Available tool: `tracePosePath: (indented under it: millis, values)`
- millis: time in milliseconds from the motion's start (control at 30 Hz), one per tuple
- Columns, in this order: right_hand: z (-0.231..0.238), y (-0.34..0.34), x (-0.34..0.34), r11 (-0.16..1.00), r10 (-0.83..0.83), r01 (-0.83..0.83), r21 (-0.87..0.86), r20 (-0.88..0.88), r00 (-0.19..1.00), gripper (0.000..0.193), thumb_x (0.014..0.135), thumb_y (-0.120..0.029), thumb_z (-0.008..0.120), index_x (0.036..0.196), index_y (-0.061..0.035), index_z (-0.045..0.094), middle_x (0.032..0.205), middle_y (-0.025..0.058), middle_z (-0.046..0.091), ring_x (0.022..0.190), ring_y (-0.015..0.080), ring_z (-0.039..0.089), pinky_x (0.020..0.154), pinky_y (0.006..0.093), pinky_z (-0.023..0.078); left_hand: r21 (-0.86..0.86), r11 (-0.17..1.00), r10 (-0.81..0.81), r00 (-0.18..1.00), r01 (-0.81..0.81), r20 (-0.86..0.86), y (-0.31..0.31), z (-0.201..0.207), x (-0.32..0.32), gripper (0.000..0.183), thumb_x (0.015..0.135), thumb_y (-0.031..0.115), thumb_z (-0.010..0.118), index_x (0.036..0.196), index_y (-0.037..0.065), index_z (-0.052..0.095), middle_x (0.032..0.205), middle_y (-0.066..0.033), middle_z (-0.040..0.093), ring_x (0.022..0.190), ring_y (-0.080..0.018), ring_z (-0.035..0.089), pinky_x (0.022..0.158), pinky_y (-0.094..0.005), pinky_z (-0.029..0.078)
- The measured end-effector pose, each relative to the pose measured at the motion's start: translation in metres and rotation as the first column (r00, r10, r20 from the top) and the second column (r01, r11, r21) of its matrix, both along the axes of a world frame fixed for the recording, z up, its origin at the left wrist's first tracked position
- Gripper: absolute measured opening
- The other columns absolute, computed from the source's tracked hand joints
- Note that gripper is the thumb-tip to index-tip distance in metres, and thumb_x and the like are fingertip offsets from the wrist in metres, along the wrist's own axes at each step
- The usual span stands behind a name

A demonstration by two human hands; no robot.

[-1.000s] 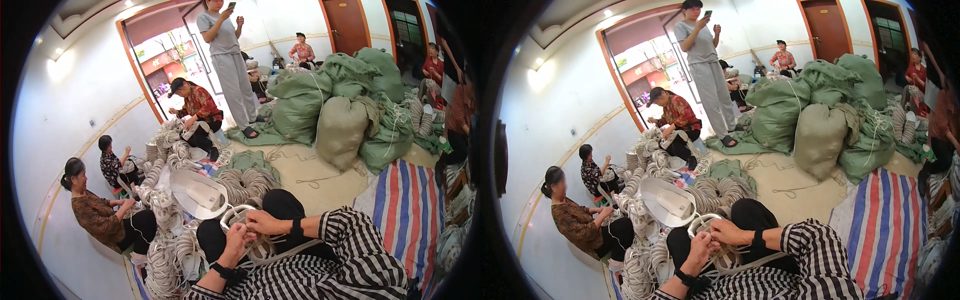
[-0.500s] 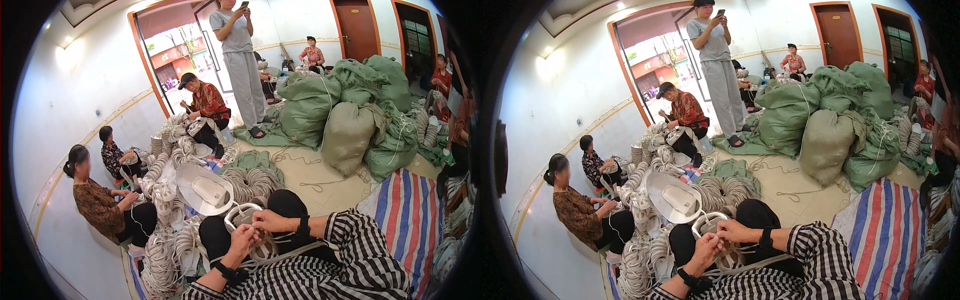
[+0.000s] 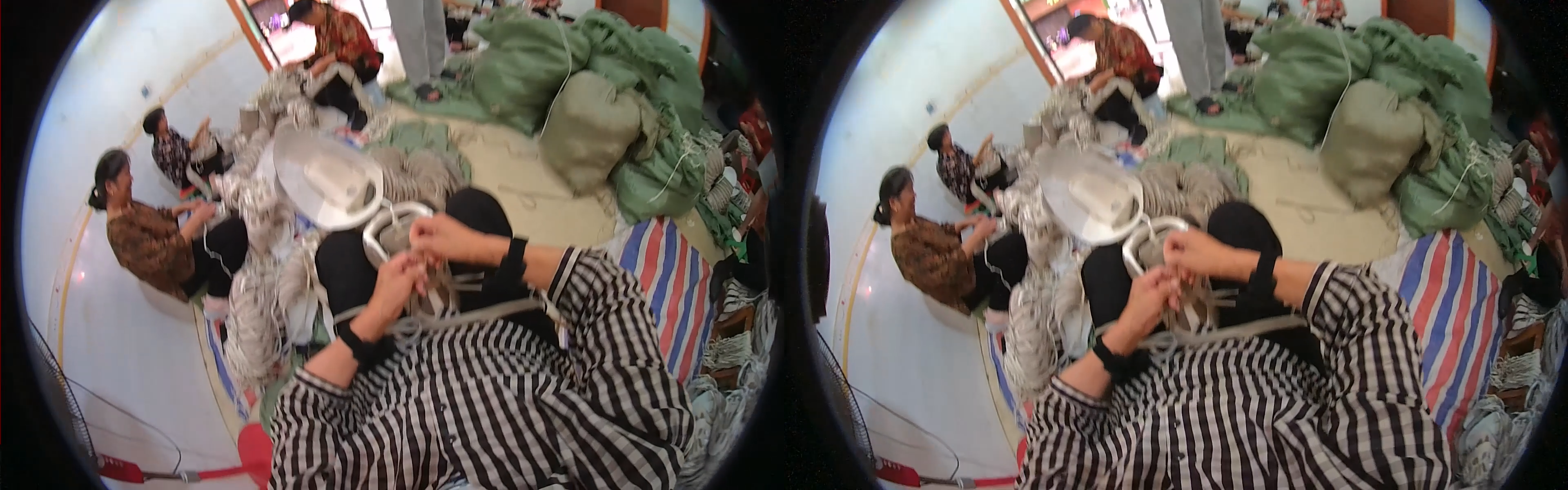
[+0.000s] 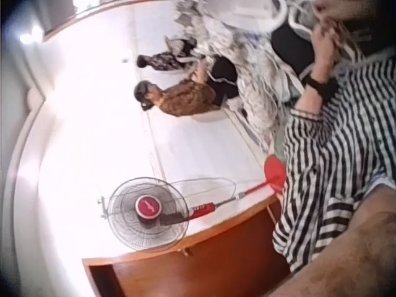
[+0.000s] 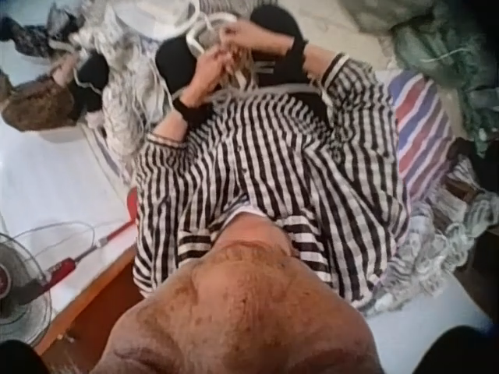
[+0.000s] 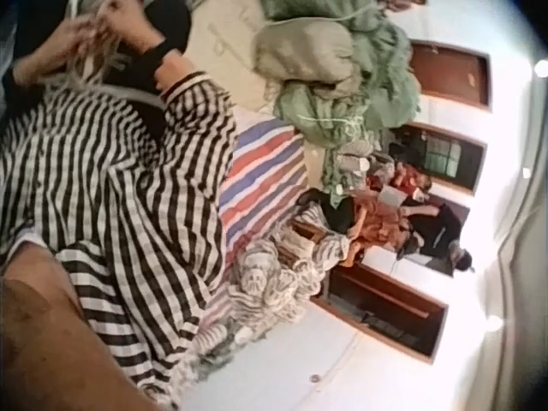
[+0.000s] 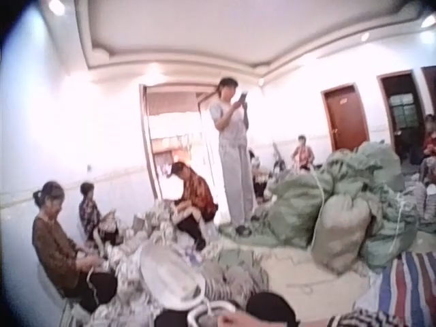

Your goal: The recorder is lacing a shoe while sitting in a room with other workers who are also preparing shoe components.

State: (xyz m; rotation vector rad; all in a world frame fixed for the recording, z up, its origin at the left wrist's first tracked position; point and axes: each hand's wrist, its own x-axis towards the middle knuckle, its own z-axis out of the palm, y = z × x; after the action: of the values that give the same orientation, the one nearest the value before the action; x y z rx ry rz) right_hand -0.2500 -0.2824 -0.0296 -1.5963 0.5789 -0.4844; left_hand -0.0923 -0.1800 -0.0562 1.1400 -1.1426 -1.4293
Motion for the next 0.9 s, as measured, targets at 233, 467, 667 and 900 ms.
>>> tracePosePath:
  millis: [233,467,667,900]
  values:
    - [0.001,0.0,0.002,0.999,0.024,-0.023,-0.04,0.029,0.999,0.006,0.091,-0.005,0.049,0.096,-0.0023,0.052,0.069,0.0026,0.057,0.049,0.0096,0.054,0.044,0.0235,0.045,0.018,0.998,-0.065,0.997,0.066,-0.04,0.009,0.026,0.001,0.012,0.092,0.001,0.053,0.104,-0.001,0.056,0.077,-0.0039,0.059,0.057,-0.0079,0.052,0.055,-0.0213,0.047]
    - [-0.004,0.0,0.0,0.995,0.04,-0.046,-0.09,-0.061,0.997,0.01,0.089,-0.001,0.047,0.097,-0.0001,0.053,0.077,0.0054,0.059,0.055,0.0103,0.058,0.046,0.0257,0.048,-0.12,0.984,-0.146,0.979,0.129,-0.143,0.019,0.098,0.008,0.017,0.092,0.003,0.058,0.108,-0.003,0.061,0.075,-0.0063,0.062,0.054,-0.0057,0.051,0.053,-0.0194,0.046]
    - [-0.017,0.017,0.019,0.808,0.012,-0.197,-0.556,-0.318,0.948,0.021,0.076,-0.001,0.054,0.096,0.0032,0.057,0.085,0.0245,0.063,0.08,0.042,0.062,0.073,0.0452,0.049,-0.252,0.957,-0.142,0.99,0.143,0.024,0.019,0.163,0.003,0.02,0.092,0.003,0.056,0.109,-0.006,0.062,0.077,-0.0084,0.063,0.054,-0.006,0.051,0.055,-0.0207,0.048]
    - [-0.009,0.011,0.026,0.757,0.127,-0.344,-0.555,-0.392,0.911,0.012,0.078,-0.004,0.057,0.089,0.0008,0.052,0.076,0.0208,0.058,0.073,0.0359,0.059,0.065,0.0421,0.047,-0.454,0.876,-0.06,0.97,0.164,0.236,-0.031,0.192,0.013,0.021,0.092,0.003,0.055,0.11,-0.005,0.063,0.077,-0.0089,0.062,0.058,-0.0083,0.055,0.061,-0.0205,0.05]
